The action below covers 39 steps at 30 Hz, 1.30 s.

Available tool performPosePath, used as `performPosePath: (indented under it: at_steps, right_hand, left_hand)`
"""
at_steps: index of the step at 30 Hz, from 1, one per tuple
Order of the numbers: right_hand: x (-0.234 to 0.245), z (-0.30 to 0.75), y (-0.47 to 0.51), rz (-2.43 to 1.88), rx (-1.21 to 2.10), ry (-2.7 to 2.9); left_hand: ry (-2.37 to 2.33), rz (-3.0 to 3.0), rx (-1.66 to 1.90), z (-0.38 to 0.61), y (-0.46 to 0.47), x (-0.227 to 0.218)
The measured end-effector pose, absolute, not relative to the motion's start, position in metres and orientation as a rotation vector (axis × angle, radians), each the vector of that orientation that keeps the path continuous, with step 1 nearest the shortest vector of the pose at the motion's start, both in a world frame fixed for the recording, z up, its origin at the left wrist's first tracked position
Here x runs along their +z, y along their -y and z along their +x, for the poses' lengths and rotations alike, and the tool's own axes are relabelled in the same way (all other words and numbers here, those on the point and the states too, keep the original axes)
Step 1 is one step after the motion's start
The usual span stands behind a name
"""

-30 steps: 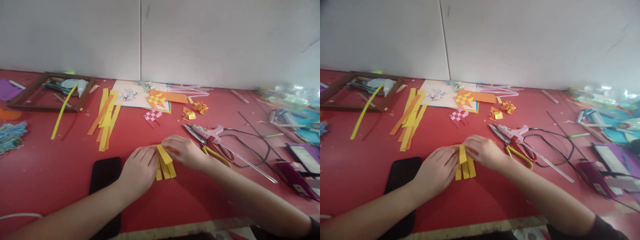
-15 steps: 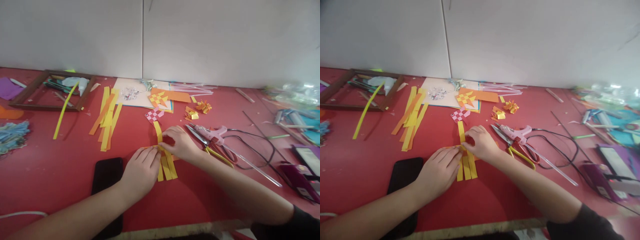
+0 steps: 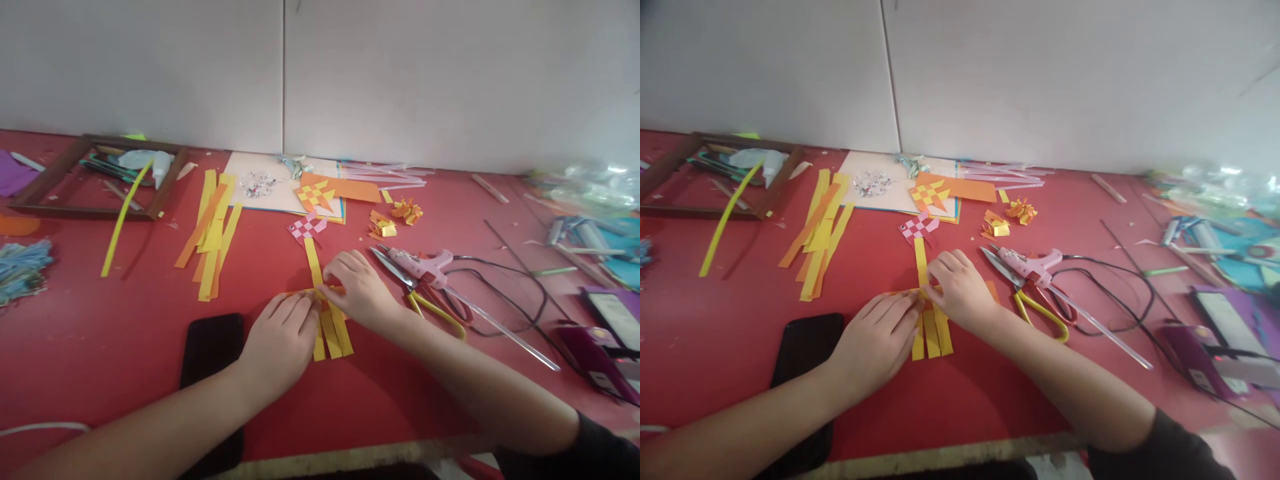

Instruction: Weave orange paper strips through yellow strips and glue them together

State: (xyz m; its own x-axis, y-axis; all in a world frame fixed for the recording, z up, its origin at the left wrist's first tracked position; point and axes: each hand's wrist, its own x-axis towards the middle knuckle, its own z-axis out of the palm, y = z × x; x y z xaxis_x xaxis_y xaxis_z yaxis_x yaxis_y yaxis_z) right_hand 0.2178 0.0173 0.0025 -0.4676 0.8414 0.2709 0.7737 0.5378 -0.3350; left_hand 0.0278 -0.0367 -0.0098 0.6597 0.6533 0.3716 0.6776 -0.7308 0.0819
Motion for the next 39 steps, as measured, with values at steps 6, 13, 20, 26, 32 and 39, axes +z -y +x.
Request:
performPosePath:
  at_steps: [6, 13, 20, 26, 32, 39]
  right_hand:
    - [0.026, 0.255, -0.009, -1.518, 0.157, 2.512]
    - [0.032, 0.28, -0.011, -1.612, 0.06, 2.754]
    - [0.022, 0.275, -0.019, -1.616, 0.161, 2.74]
    - [0.033, 0.254, -0.021, -1.649, 0.271, 2.609]
    - [0.021, 0.216, -0.026, -1.657, 0.699, 2.131]
    - [0.011, 0.209, -0.029, -1.557, 1.165, 1.735]
  left_hand:
    - [1.114, -2.769, -0.606, 0.028, 0.037, -0.011]
    - [1.133, -2.78, -0.576, 0.027, 0.038, -0.014]
    - [1.135, -2.78, -0.57, 0.027, 0.039, -0.015]
    - [1.126, -2.792, -0.596, 0.028, 0.038, -0.013]
    - [1.121, -2.779, -0.617, 0.026, 0.038, -0.015]
    - [1.111, -2.791, -0.565, 0.025, 0.038, -0.014]
